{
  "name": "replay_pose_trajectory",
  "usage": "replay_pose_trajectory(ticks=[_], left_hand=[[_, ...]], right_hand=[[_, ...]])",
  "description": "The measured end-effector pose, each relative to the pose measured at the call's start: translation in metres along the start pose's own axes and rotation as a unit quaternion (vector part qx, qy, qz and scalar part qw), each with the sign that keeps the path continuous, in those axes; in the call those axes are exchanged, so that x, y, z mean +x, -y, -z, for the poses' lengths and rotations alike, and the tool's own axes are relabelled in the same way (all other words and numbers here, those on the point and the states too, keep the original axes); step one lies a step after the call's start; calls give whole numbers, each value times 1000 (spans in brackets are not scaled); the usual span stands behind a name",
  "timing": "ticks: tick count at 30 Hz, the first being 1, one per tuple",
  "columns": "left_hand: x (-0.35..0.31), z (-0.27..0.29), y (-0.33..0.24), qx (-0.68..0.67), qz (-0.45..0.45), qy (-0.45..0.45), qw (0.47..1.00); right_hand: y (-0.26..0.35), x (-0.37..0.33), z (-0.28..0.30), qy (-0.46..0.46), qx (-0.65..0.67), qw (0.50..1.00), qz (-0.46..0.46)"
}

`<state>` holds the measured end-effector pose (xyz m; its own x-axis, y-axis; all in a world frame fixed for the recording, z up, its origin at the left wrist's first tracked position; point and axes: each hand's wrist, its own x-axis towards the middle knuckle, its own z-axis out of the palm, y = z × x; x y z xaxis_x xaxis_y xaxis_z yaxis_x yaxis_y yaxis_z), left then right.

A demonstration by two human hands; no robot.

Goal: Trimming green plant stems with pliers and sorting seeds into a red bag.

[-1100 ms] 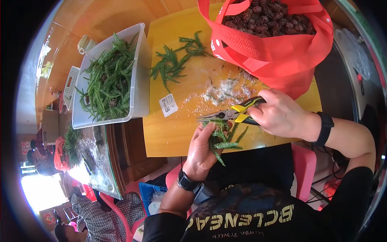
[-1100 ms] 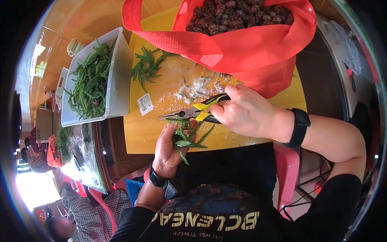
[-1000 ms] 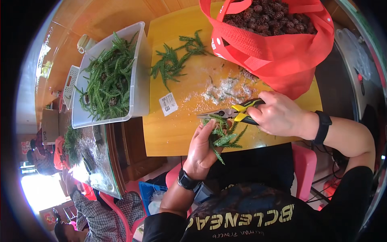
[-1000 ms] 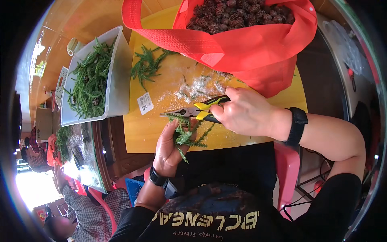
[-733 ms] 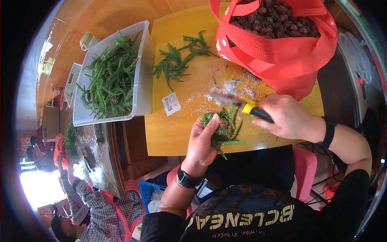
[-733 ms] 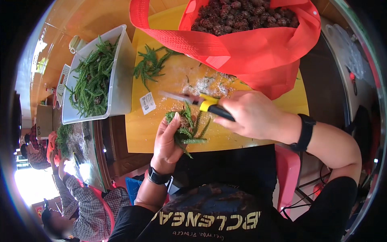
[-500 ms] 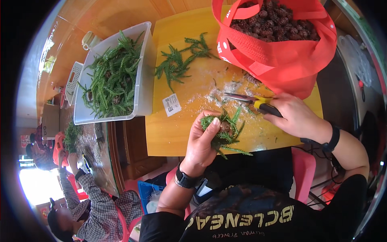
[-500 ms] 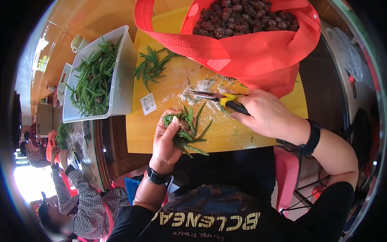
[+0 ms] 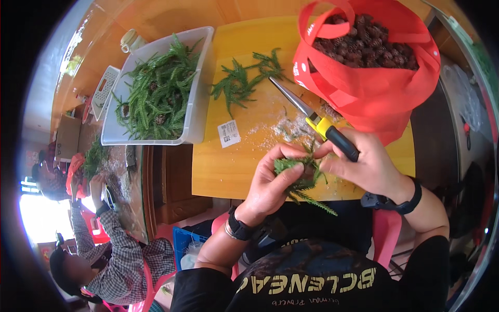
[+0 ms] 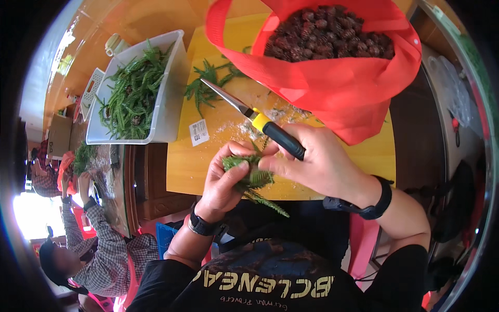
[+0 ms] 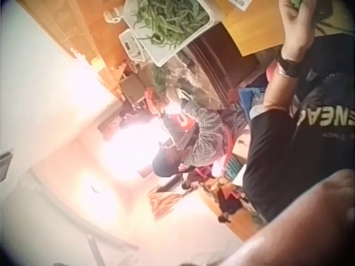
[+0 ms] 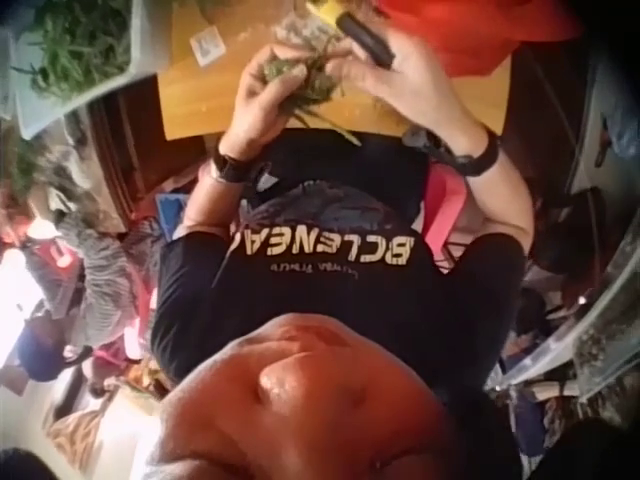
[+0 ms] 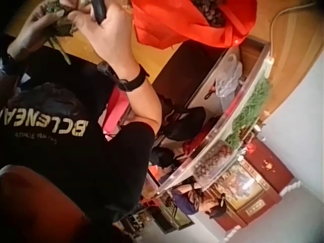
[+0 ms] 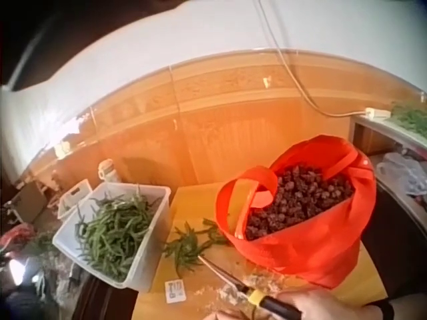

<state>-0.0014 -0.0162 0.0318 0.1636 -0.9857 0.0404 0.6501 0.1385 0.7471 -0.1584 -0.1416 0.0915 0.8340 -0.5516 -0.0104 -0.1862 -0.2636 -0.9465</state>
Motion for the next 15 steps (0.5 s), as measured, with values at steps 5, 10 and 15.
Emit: replay_pose_trajectory(ticks=[5, 10, 15], left_hand=[[0, -2, -3, 191, 12, 1, 981], [-2, -7, -25, 367, -51, 31, 928], [-6, -3, -120, 522, -130, -65, 841]], right_hand=[[4, 4, -9, -42, -51, 998, 23], [14, -4, -6, -50, -100, 994, 22], [9, -26, 21, -45, -77, 996, 19]])
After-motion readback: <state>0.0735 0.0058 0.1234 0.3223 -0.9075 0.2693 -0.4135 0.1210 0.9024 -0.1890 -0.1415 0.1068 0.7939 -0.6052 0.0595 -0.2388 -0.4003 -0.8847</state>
